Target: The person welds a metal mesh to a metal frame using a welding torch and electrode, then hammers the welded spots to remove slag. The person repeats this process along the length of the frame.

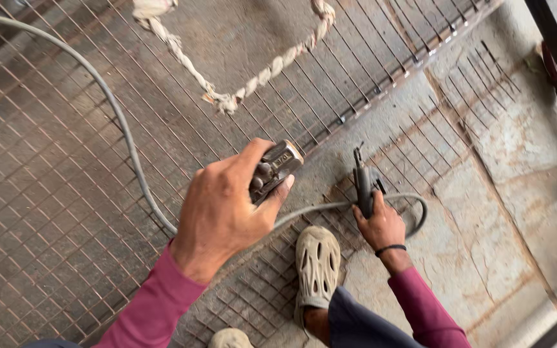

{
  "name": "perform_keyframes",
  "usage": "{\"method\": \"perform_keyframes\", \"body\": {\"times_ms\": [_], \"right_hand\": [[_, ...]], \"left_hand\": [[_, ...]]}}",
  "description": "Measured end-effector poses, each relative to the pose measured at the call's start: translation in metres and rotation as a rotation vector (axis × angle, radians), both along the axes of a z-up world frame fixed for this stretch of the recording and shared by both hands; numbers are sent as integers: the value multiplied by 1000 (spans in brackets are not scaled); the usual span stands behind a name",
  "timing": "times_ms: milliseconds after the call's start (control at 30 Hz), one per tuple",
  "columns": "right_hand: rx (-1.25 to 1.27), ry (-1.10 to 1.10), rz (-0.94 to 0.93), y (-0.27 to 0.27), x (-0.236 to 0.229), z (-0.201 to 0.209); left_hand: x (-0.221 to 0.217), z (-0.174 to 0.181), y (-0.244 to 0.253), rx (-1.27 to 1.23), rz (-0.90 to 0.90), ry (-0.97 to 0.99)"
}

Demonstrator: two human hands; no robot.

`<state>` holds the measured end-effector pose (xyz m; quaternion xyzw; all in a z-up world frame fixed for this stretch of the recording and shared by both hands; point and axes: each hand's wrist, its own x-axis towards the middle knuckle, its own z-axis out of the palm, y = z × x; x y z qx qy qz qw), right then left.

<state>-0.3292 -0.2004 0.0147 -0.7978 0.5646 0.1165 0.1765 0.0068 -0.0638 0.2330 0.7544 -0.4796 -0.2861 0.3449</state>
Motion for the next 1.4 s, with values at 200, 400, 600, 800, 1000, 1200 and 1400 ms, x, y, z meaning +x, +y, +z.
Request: {"method": "perform_keyframes", "body": {"times_ms": [200, 400, 600, 800, 1000, 1200, 1400], "right_hand": [[-5, -210, -28, -6, -22, -19], [116, -264, -187, -15, -35, -19], [155, -270, -213, -13, -18, 6], [149, -443, -371, 1, -9, 47], [-25, -567, -86, 1, 9, 79], [-45, -627, -59, 5, 45, 107], [-151, -497, 193, 26, 63, 117]], "left_hand": [[1, -8, -4, 0, -50, 11], [1, 0, -11, -93, -54, 72], [3, -4, -18, -60, -79, 57], [-2, 4, -32, -115, -80, -369], [9, 8, -62, 1, -76, -45], [-25, -2, -66, 8, -141, -95], [-14, -11, -54, -37, -29, -144]]}}
